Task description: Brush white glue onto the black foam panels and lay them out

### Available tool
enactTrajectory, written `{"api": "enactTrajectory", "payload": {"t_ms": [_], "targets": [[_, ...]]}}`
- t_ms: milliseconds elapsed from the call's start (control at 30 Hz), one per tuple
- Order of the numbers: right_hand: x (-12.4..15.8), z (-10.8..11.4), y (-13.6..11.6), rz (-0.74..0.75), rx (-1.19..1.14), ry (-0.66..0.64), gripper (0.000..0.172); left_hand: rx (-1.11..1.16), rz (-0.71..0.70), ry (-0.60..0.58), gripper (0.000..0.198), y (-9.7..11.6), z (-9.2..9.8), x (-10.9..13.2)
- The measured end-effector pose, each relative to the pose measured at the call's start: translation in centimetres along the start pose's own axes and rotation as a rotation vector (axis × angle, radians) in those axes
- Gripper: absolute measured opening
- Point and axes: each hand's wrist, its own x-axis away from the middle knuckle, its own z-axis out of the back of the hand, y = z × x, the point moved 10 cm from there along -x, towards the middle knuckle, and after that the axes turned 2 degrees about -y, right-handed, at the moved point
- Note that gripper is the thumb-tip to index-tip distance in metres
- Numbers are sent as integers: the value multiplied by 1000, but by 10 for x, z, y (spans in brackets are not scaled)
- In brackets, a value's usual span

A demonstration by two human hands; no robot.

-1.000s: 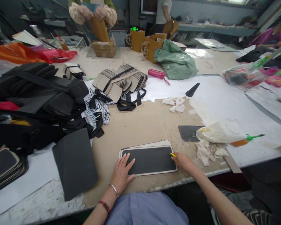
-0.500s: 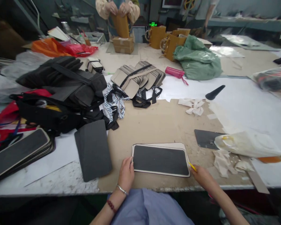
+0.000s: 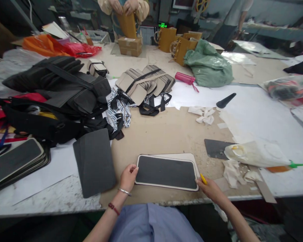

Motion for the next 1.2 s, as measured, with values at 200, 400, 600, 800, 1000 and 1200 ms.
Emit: {"api": "enactTrajectory", "payload": {"t_ms": [200, 400, 600, 800, 1000, 1200], "targets": [[5, 20, -17, 98, 6, 55, 33, 34, -12, 15, 28, 25, 5, 10], [-30, 71, -62, 178, 98, 97, 30, 144, -40, 87, 33, 56, 10, -35], [-104, 111, -95, 176, 263, 129, 24, 208, -49, 96, 39, 75, -5, -114], [-158, 124, -114, 163, 367, 146, 18, 189, -55, 116, 40, 89, -19, -159], [-183, 113, -99, 146, 424, 157, 14, 76, -47, 73, 37, 70, -33, -181], [-170, 135, -91, 205, 252, 339, 23, 94, -92, 50, 29, 55, -29, -190]]}}
